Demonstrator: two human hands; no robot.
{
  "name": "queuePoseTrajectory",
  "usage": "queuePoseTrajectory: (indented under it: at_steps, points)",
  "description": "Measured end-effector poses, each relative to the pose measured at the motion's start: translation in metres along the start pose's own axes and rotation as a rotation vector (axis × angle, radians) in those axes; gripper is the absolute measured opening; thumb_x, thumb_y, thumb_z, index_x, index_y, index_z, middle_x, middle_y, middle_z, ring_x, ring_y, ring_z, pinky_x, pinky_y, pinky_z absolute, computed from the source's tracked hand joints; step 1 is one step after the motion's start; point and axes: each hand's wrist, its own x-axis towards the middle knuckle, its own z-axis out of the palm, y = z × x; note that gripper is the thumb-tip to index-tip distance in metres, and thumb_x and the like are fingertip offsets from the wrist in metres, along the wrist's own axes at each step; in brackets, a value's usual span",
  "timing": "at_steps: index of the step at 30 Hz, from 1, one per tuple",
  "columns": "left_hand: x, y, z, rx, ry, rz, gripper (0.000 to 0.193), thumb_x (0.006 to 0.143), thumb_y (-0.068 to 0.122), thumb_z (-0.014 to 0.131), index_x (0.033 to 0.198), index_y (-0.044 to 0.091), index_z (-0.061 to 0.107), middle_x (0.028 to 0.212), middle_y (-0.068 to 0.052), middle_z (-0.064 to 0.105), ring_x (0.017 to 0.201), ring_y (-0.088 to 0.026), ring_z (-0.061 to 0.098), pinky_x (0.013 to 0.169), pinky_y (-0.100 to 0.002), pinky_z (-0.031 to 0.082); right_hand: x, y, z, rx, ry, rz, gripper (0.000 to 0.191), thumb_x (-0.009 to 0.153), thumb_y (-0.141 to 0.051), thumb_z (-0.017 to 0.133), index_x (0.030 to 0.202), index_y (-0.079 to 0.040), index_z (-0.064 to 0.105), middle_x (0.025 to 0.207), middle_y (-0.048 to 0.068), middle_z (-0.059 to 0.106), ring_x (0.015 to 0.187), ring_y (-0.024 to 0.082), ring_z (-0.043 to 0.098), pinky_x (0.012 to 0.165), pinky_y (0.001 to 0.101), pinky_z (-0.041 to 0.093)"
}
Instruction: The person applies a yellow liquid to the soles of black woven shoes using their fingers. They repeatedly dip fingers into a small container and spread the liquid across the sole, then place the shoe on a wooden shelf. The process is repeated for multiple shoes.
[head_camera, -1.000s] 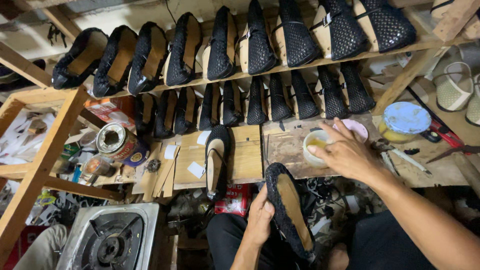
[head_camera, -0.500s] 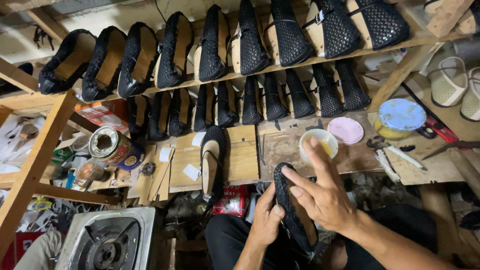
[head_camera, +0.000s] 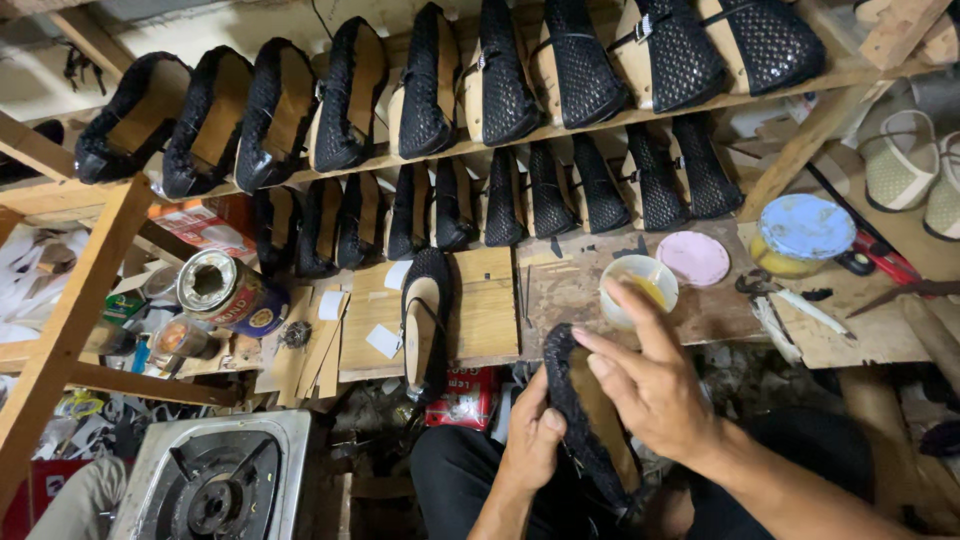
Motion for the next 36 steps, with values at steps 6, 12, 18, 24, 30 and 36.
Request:
queuePoseTrajectory:
  at_steps: [6,12,18,24,30,36]
  points:
    - [-0.001,-0.014,-0.009,-0.357,0.286,0.015,0.091,0.092,0.068,0.060,0.153,0.003,0.041,0.143,-0.014,0.056,0.129,-0.028,0.055,0.108,-0.044,0.046,-0.036,0.020,-0.010,0.324,-0.281,0.359,0.041,0.098,-0.024,0.056,0.132,-0.003,0.066,0.164,0.016,0.036,0.150,0.031,0.040,0.117,0.0443,0.035]
    - [0.006,-0.007,-0.023,-0.835,0.447,-0.090,0.066,0.109,0.053,0.044,0.159,0.009,0.042,0.138,-0.011,0.053,0.124,-0.028,0.052,0.105,-0.043,0.046,-0.064,0.031,-0.010,1.114,-0.283,1.041,0.068,0.095,-0.025,0.052,0.159,-0.014,0.031,0.167,0.003,0.033,0.142,0.025,0.045,0.101,0.0511,0.052]
    - [-0.005,0.024,-0.030,-1.162,-0.103,-0.375,0.094,0.090,0.074,0.042,0.157,0.009,0.029,0.160,-0.014,0.040,0.141,-0.039,0.049,0.101,-0.057,0.054,-0.027,0.060,-0.025,1.232,-0.154,0.743,0.066,0.098,-0.025,0.054,0.159,-0.007,0.037,0.153,0.020,0.051,0.134,0.029,0.054,0.107,0.0460,0.048]
    - [-0.018,0.019,-0.024,-1.095,-0.190,-0.208,0.094,0.098,0.070,0.047,0.166,0.010,0.022,0.161,-0.026,0.038,0.131,-0.053,0.053,0.092,-0.053,0.059,0.011,0.104,-0.009,-0.340,-0.203,0.178,0.058,0.074,-0.033,0.074,0.127,-0.010,0.069,0.151,0.019,0.046,0.136,0.038,0.047,0.105,0.0485,0.044]
    - [-0.016,0.008,-0.027,-0.827,0.108,-0.225,0.088,0.097,0.054,0.055,0.163,0.007,0.023,0.156,-0.022,0.044,0.130,-0.039,0.057,0.101,-0.047,0.055,0.025,0.119,0.004,-0.297,-0.316,0.180,0.061,0.077,-0.038,0.076,0.131,-0.011,0.066,0.164,0.016,0.036,0.142,0.039,0.042,0.116,0.0518,0.041]
    - [0.002,0.007,-0.024,-0.672,0.134,-0.171,0.079,0.098,0.038,0.056,0.163,0.003,0.026,0.154,-0.020,0.050,0.132,-0.034,0.057,0.108,-0.044,0.050,0.061,0.110,0.004,-0.545,-0.639,0.324,0.072,0.068,-0.055,0.080,0.129,-0.019,0.070,0.172,0.008,0.010,0.154,0.041,0.006,0.116,0.0634,0.013]
